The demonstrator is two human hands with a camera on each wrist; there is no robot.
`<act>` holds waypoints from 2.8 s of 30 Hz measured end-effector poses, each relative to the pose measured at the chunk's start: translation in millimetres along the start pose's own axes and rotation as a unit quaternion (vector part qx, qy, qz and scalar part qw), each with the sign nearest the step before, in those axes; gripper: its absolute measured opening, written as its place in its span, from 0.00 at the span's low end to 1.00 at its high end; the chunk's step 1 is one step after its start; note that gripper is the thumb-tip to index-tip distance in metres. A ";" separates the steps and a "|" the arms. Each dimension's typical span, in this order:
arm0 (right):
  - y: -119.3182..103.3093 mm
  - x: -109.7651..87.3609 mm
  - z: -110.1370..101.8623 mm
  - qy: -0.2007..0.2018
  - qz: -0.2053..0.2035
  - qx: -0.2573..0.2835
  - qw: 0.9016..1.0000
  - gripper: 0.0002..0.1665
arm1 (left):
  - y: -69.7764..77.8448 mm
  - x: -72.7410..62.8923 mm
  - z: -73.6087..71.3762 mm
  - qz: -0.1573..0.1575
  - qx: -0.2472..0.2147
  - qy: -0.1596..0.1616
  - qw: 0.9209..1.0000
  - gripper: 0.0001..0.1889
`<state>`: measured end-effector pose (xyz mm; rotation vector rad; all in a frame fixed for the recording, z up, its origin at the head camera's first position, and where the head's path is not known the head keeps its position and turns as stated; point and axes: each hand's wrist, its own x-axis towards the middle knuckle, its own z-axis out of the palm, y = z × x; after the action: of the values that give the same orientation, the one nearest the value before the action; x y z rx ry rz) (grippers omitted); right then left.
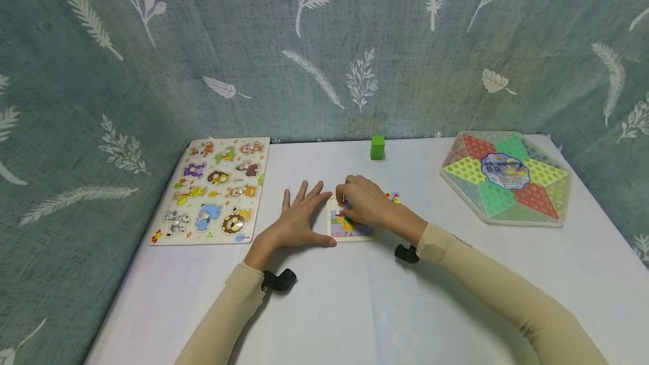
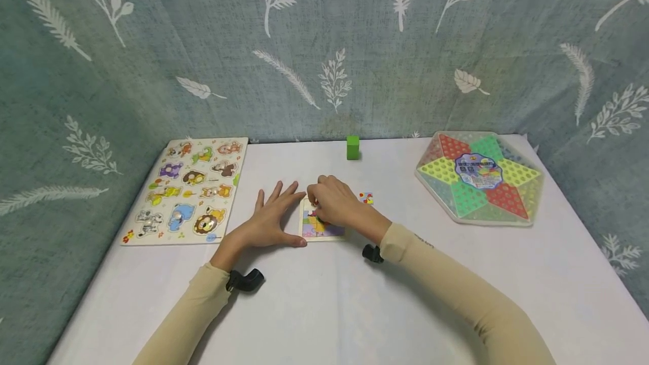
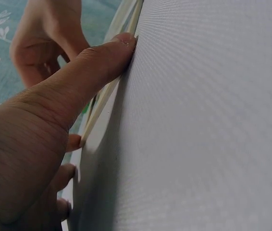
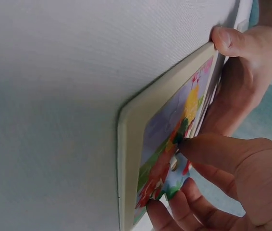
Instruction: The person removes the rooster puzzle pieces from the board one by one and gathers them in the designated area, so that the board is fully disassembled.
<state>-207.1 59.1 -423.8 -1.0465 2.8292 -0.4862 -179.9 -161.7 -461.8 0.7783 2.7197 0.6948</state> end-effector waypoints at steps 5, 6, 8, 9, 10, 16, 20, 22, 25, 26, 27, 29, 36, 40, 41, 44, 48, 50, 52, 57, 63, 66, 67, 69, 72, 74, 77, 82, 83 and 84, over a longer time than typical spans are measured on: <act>0.5 2.0 2.8 0.008 -0.009 0.011 1.000 0.08 | -1.8 -1.5 -0.8 -0.005 -0.003 0.002 1.000 0.60; 0.7 1.3 3.1 0.010 -0.007 0.012 1.000 0.09 | -1.8 -1.0 -0.2 -0.005 -0.004 0.003 1.000 0.60; 2.6 -0.5 3.1 0.014 -0.001 0.009 1.000 0.09 | -0.7 1.3 1.1 -0.001 -0.007 0.006 1.000 0.60; 3.4 -1.7 3.0 0.014 0.001 0.007 1.000 0.09 | 0.1 2.4 1.6 0.003 -0.007 0.005 1.000 0.59; 4.3 -2.6 3.0 0.014 0.000 0.006 1.000 0.09 | 0.7 3.1 1.9 0.004 -0.007 0.002 1.000 0.60; 3.9 -0.3 -5.4 0.032 -0.034 0.005 0.999 0.10 | 2.0 2.0 -4.3 -0.004 -0.007 0.005 1.000 0.60; 3.7 -0.9 -16.3 0.050 -0.035 0.008 0.998 0.10 | 1.6 2.8 -6.9 0.004 -0.004 0.020 1.000 0.60; 4.7 -3.2 -20.4 0.046 -0.033 0.007 0.998 0.10 | 1.3 3.0 -6.5 0.004 -0.004 0.013 1.000 0.60; 6.5 -7.2 -25.0 0.041 -0.032 0.004 0.999 0.10 | 1.3 2.2 -5.0 0.000 -0.008 0.006 1.000 0.60; 6.8 -8.8 -26.5 0.041 -0.031 0.004 0.999 0.10 | 1.2 2.0 -4.4 -0.001 -0.008 0.006 1.000 0.60; 7.2 -10.4 -27.8 0.040 -0.030 0.003 0.999 0.10 | 1.1 1.8 -3.7 -0.003 -0.009 0.006 1.000 0.60; 8.0 -13.6 -30.1 0.040 -0.031 0.001 0.999 0.11 | 1.2 1.6 -2.4 -0.005 -0.011 0.005 1.000 0.60; 11.4 -21.8 -38.6 0.060 -0.050 -0.009 0.997 0.10 | -0.1 2.1 -1.3 -0.006 -0.008 0.005 1.000 0.60; 15.6 -26.4 -44.6 0.067 -0.052 -0.006 0.996 0.09 | -0.1 1.9 -1.6 -0.006 -0.006 0.006 1.000 0.60; 16.6 -27.7 -46.6 0.066 -0.052 -0.005 0.996 0.10 | 0.1 2.0 -1.7 -0.005 -0.008 0.007 1.000 0.60; 20.4 -32.0 -52.0 0.061 -0.048 -0.007 0.997 0.10 | 1.2 2.2 -2.2 -0.005 -0.008 0.008 1.000 0.60; 27.1 -38.7 -58.0 0.055 -0.045 -0.018 0.997 0.09 | 1.7 2.1 -1.5 -0.008 -0.004 0.007 1.000 0.60; 30.5 -42.4 -60.4 0.056 -0.043 -0.023 0.997 0.09 | 1.5 2.2 -0.9 -0.010 -0.001 0.003 1.000 0.60; 34.3 -46.2 -62.2 0.059 -0.040 -0.023 0.997 0.09 | 1.2 2.5 -0.1 -0.008 -0.001 0.003 1.000 0.60; 40.9 -53.9 -65.4 0.065 -0.040 -0.021 0.997 0.09 | 0.1 3.6 1.6 -0.002 0.001 0.005 1.000 0.60; 47.8 -60.7 -67.2 0.071 -0.035 -0.019 0.997 0.10 | -0.8 3.3 2.3 -0.003 0.003 0.004 1.000 0.61; 52.1 -63.6 -67.9 0.074 -0.034 -0.018 0.997 0.10 | -0.7 2.3 1.8 -0.006 0.002 0.002 1.000 0.61; 53.5 -64.6 -68.1 0.076 -0.034 -0.017 0.996 0.10 | -0.8 2.1 1.6 -0.006 0.001 0.004 1.000 0.61; 56.1 -66.6 -68.5 0.079 -0.035 -0.017 0.996 0.11 | -1.0 1.9 1.5 -0.006 0.000 0.005 1.000 0.61; 59.6 -69.8 -69.2 0.081 -0.033 -0.015 0.996 0.11 | -1.2 2.0 1.9 -0.004 0.000 0.006 1.000 0.61; 62.0 -71.2 -69.3 0.078 -0.031 -0.012 0.996 0.10 | -1.8 1.5 2.1 -0.003 -0.001 0.006 1.000 0.61; 66.2 -73.4 -68.5 0.077 -0.024 -0.008 0.997 0.10 | -1.8 0.9 2.1 0.001 -0.002 0.010 1.000 0.61; 72.8 -76.4 -65.1 0.076 -0.017 0.000 0.997 0.09 | -0.2 -0.3 0.6 0.001 -0.004 0.010 1.000 0.61; 74.1 -76.7 -64.3 0.076 -0.016 0.002 0.997 0.08 | -0.1 -0.5 0.3 0.000 -0.004 0.010 1.000 0.61; 75.3 -76.9 -63.4 0.076 -0.015 0.002 0.997 0.08 | 0.0 -0.8 0.1 -0.001 -0.004 0.010 1.000 0.61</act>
<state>-207.1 179.5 -390.4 -1.0962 2.9453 -0.5987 -179.2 -162.1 -461.8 0.7701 2.7330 0.7163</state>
